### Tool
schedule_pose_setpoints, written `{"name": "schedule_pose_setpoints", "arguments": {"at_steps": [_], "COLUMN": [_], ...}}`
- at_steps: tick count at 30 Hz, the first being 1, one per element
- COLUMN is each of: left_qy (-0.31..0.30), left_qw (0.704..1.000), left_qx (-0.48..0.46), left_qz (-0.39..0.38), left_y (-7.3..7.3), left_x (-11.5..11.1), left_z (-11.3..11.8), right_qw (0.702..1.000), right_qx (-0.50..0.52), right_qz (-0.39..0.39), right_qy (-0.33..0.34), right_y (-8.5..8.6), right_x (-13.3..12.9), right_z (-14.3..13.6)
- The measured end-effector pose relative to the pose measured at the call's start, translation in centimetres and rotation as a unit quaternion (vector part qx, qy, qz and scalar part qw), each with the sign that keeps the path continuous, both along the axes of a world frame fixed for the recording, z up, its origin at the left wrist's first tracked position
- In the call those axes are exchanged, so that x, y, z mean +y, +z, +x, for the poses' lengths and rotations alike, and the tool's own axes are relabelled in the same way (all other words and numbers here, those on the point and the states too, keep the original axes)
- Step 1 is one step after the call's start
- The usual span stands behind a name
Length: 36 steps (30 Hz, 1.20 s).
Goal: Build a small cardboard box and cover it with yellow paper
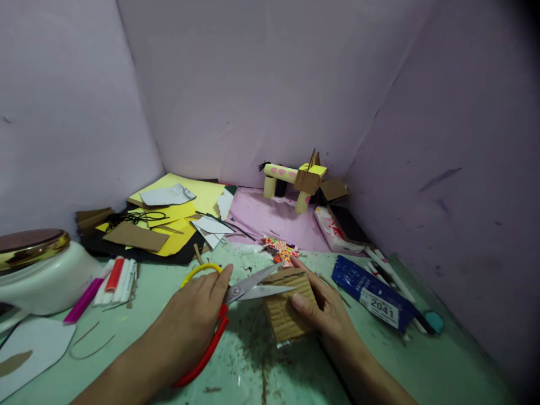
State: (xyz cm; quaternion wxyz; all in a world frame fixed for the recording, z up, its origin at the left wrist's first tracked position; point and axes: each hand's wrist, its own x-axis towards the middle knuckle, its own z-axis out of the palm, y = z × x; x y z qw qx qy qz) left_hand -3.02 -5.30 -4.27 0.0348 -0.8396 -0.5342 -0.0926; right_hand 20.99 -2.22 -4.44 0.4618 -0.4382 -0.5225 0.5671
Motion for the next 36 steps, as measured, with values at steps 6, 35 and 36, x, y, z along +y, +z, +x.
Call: {"name": "schedule_pose_setpoints", "arguments": {"at_steps": [6,35,36], "left_qy": [0.017,-0.007,-0.006], "left_qw": [0.999,0.995,0.995], "left_qx": [0.027,0.096,0.094], "left_qz": [0.039,-0.01,-0.011], "left_y": [-0.4,-0.4,-0.4], "left_x": [-0.2,0.3,0.3], "left_z": [0.2,-1.3,-1.3], "right_qw": [1.0,1.0,1.0], "right_qx": [-0.011,-0.027,-0.027], "right_qz": [-0.003,-0.009,-0.009], "right_qy": [0.001,-0.006,-0.008], "right_y": [0.1,0.3,0.4], "right_x": [-0.1,-0.3,-0.3], "right_z": [-0.1,0.2,0.2]}}
